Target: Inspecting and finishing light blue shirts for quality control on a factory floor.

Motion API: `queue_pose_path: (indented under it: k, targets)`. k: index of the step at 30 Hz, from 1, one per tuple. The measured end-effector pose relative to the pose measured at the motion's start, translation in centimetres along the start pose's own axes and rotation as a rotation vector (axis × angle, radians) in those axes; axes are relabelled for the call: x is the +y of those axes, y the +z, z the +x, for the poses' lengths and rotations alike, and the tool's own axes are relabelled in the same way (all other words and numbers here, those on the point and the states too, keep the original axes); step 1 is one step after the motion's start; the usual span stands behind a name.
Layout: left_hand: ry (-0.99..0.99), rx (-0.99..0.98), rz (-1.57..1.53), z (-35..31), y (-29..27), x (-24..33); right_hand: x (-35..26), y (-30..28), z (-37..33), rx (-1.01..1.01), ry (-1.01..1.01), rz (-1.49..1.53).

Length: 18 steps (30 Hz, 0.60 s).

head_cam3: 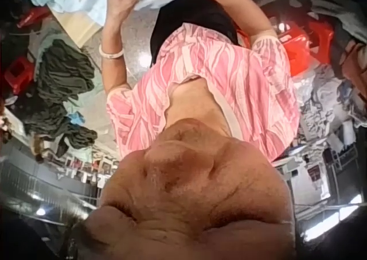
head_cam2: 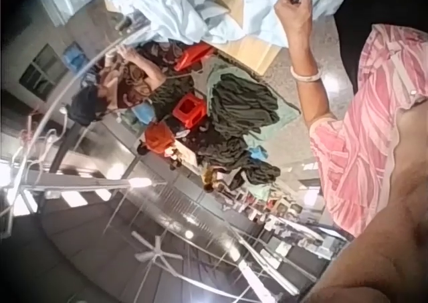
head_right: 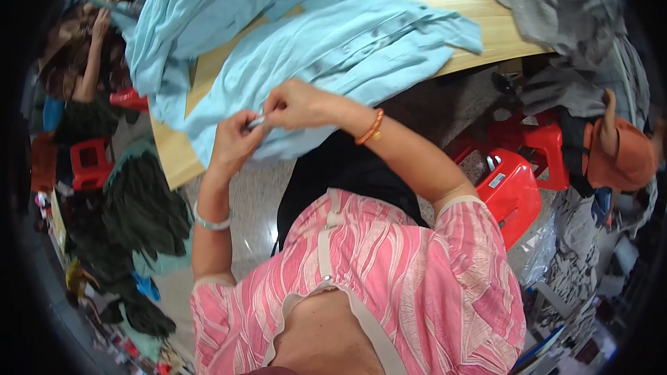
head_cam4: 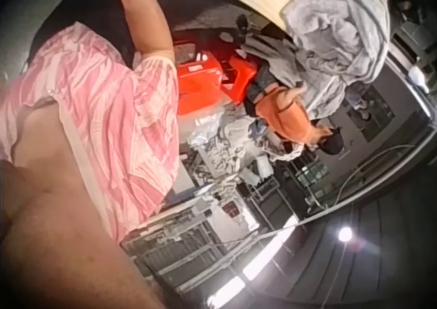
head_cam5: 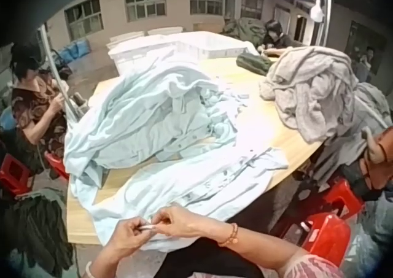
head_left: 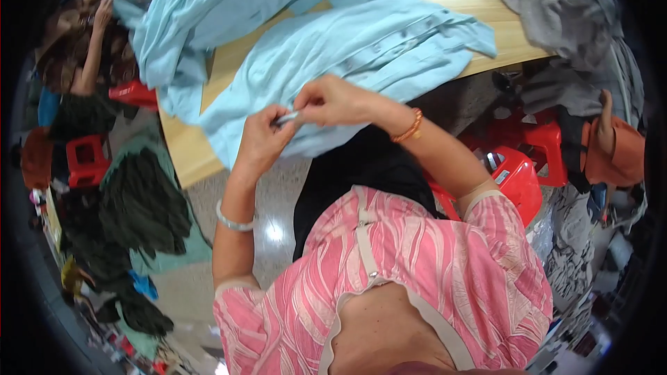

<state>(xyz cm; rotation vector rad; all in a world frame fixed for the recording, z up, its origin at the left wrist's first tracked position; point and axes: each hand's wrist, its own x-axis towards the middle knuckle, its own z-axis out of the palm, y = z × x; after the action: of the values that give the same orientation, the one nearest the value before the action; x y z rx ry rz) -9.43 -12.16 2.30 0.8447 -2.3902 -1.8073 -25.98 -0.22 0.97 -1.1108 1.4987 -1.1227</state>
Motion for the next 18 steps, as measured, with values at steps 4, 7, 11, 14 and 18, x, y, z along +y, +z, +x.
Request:
queue_pose_path:
  k: [4,7,11,14,18]
  targets:
    - [0.049,0.089,0.158,-0.3,0.6,-1.1,1.9,1.7,0.5,0.094,-0.199,-0.287]
    - [0.068,0.136,0.142,-0.7,0.7,-2.0,0.9,2.1,0.0,0.094,-0.212,-0.282]
    - [0.078,0.148,0.093,-0.3,1.3,-2.1,1.0,1.9,-0.3,0.124,-0.291,-0.294]
    - [0.152,0.168,0.2,0.0,1.4,-2.7,0.9,2.2,-0.5,0.212,-0.398,-0.259]
    - [0.25,0.224,0.399,0.0,2.0,-1.4,1.2,2.9,-0.6,0.302,-0.459,-0.279]
